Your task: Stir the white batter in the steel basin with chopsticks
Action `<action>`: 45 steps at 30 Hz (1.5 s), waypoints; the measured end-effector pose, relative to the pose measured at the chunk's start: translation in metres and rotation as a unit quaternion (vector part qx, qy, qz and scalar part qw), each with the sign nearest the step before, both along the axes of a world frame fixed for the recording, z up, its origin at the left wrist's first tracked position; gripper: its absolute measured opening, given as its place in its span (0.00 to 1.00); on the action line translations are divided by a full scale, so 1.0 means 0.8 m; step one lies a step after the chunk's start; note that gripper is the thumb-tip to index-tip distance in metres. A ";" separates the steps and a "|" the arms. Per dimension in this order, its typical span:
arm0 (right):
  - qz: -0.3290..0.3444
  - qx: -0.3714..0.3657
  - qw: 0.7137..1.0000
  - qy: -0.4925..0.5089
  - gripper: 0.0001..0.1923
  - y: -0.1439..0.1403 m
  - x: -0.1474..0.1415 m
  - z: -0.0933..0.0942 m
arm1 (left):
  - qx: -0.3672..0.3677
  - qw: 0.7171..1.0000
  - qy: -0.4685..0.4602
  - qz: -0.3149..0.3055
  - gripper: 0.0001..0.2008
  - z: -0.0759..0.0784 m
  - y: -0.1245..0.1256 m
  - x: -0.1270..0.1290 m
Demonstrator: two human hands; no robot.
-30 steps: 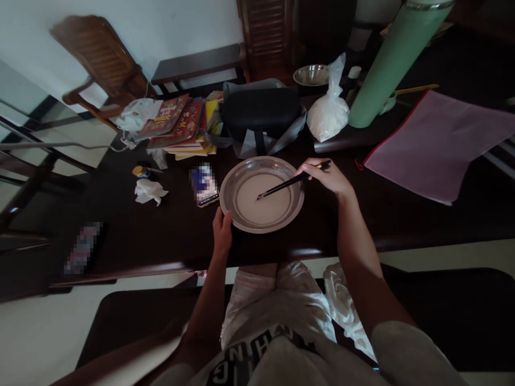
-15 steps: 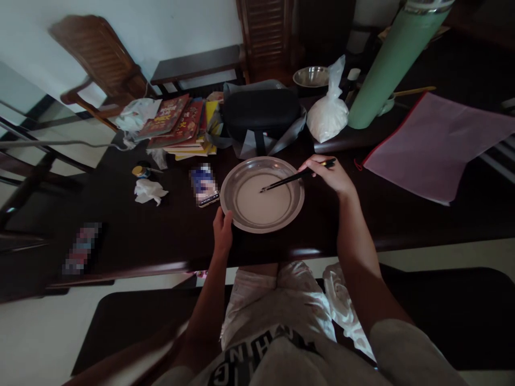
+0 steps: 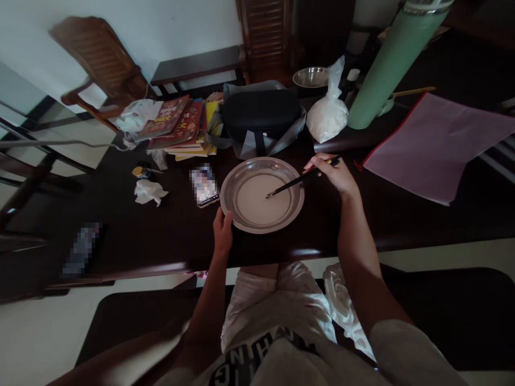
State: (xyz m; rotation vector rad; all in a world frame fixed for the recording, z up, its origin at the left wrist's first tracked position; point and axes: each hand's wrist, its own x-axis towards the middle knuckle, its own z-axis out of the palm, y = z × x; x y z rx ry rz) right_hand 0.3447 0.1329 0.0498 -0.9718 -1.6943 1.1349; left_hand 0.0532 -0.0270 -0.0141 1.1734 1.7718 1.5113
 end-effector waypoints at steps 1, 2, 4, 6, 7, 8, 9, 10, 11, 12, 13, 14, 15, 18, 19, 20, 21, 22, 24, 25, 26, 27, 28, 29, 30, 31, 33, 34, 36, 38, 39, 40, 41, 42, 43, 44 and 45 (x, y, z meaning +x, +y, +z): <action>0.011 -0.001 1.000 -0.002 0.19 0.000 0.000 0.000 | 0.001 1.000 0.000 -0.001 0.14 0.000 0.000 0.000; 0.030 -0.002 1.000 -0.008 0.19 -0.001 -0.001 0.000 | 0.004 1.000 0.001 -0.002 0.14 -0.001 0.000 0.000; 0.073 -0.003 0.997 -0.025 0.19 -0.002 -0.004 0.000 | 0.008 1.000 0.002 -0.005 0.14 -0.001 0.000 -0.001; 0.084 0.001 0.996 -0.032 0.18 -0.002 -0.005 0.000 | 0.010 1.000 0.004 -0.006 0.14 -0.002 0.001 -0.001; 0.073 0.003 0.997 -0.028 0.18 -0.001 -0.004 0.000 | 0.011 1.000 0.004 -0.006 0.14 -0.002 0.001 -0.001; 0.054 0.004 0.998 -0.020 0.18 0.000 -0.003 -0.001 | 0.011 1.000 0.004 -0.005 0.14 -0.002 0.001 0.000; 0.031 0.003 0.999 -0.009 0.17 0.000 0.000 -0.001 | 0.012 1.000 0.004 -0.004 0.14 -0.002 0.001 0.000; 0.011 0.000 1.000 0.000 0.17 0.001 0.002 -0.001 | 0.013 1.000 0.004 -0.004 0.14 -0.001 0.002 0.001; -0.002 -0.005 1.000 0.006 0.17 0.001 0.003 -0.001 | 0.014 1.000 0.004 -0.004 0.14 0.000 0.002 0.001; 0.000 -0.008 1.000 0.005 0.18 0.001 0.003 -0.001 | 0.014 1.000 0.003 -0.005 0.14 0.000 0.002 0.001; 0.011 -0.010 1.000 0.001 0.18 0.001 0.002 -0.001 | 0.014 1.000 0.003 -0.005 0.14 0.001 0.002 0.002; 0.029 -0.009 1.000 -0.008 0.18 0.000 0.001 -0.001 | 0.013 1.000 0.002 -0.005 0.14 0.001 0.002 0.002; 0.053 -0.009 0.998 -0.018 0.19 -0.001 -0.001 0.000 | 0.012 1.000 0.001 -0.005 0.14 0.001 0.002 0.001; 0.086 0.002 0.996 -0.035 0.19 -0.002 -0.005 0.001 | 0.007 1.000 -0.001 -0.003 0.14 0.000 0.001 0.000; 0.074 0.006 0.997 -0.033 0.19 -0.002 -0.004 0.001 | 0.006 1.000 -0.002 -0.002 0.14 0.000 0.001 0.000; 0.053 0.009 0.998 -0.028 0.19 -0.001 -0.003 0.001 | 0.006 1.000 -0.002 -0.002 0.14 -0.001 0.001 -0.001; 0.029 0.010 0.999 -0.020 0.19 -0.001 -0.001 0.001 | 0.006 1.000 -0.002 -0.001 0.14 -0.001 0.001 -0.001; 0.009 0.008 1.000 -0.014 0.19 0.000 0.001 0.001 | 0.006 1.000 -0.001 0.001 0.14 -0.001 0.001 -0.001; -0.003 0.001 1.000 -0.010 0.19 0.000 0.002 0.001 | 0.005 1.000 0.002 0.003 0.13 -0.002 0.001 -0.001; 0.009 -0.004 1.000 -0.013 0.19 -0.001 0.002 0.001 | 0.004 1.000 0.002 0.004 0.13 -0.001 0.001 -0.001; 0.028 -0.007 0.999 -0.018 0.20 -0.001 0.000 0.000 | 0.005 1.000 0.001 0.003 0.13 -0.001 0.001 -0.001; 0.051 -0.006 0.998 -0.024 0.20 -0.002 -0.002 0.000 | 0.006 1.000 0.000 0.002 0.13 -0.001 0.001 -0.001; 0.070 -0.004 0.997 -0.029 0.20 -0.002 -0.004 0.000 | 0.007 1.000 -0.002 0.001 0.13 -0.001 0.001 -0.001; 0.081 0.000 0.996 -0.032 0.19 -0.002 -0.005 0.000 | 0.009 1.000 -0.004 0.001 0.13 -0.001 0.001 -0.001; 0.080 0.004 0.996 -0.030 0.19 -0.002 -0.006 0.000 | 0.011 1.000 -0.004 0.001 0.12 -0.002 0.001 -0.001; 0.068 0.007 0.997 -0.026 0.18 -0.002 -0.005 -0.001 | 0.011 1.000 -0.005 0.001 0.12 -0.002 0.001 -0.001; 0.031 0.004 0.999 -0.012 0.18 0.000 -0.002 -0.001 | 0.011 1.000 -0.005 0.002 0.12 -0.004 0.001 -0.002; 0.015 0.000 1.000 -0.006 0.18 0.000 0.000 -0.001 | 0.011 1.000 -0.005 0.001 0.12 -0.005 0.002 -0.003; 0.014 -0.008 1.000 -0.002 0.18 0.000 0.001 0.000 | 0.014 1.000 -0.010 -0.003 0.13 -0.007 0.002 -0.004; 0.050 -0.011 0.999 -0.009 0.19 -0.002 0.000 0.001 | 0.017 1.000 -0.013 -0.005 0.14 -0.008 0.002 -0.004; 0.070 -0.010 0.997 -0.014 0.19 -0.002 -0.001 0.001 | 0.018 1.000 -0.013 -0.005 0.14 -0.008 0.002 -0.005; 0.084 -0.009 0.996 -0.019 0.19 -0.003 -0.003 0.002 | 0.018 1.000 -0.012 -0.003 0.14 -0.008 0.002 -0.004; 0.086 -0.007 0.996 -0.020 0.19 -0.003 -0.003 0.002 | 0.017 1.000 -0.010 -0.002 0.14 -0.008 0.002 -0.004; 0.076 -0.005 0.997 -0.019 0.19 -0.003 -0.003 0.002 | 0.016 1.000 -0.008 0.000 0.14 -0.007 0.002 -0.004; 0.058 -0.004 0.998 -0.015 0.19 -0.002 -0.002 0.001 | 0.014 1.000 -0.007 0.000 0.14 -0.006 0.002 -0.003; 0.038 -0.004 0.999 -0.008 0.19 -0.001 0.000 0.001 | 0.013 1.000 -0.007 0.001 0.14 -0.006 0.002 -0.003; 0.021 -0.006 1.000 -0.003 0.19 0.000 0.001 0.000 | 0.012 1.000 -0.007 0.002 0.13 -0.005 0.002 -0.003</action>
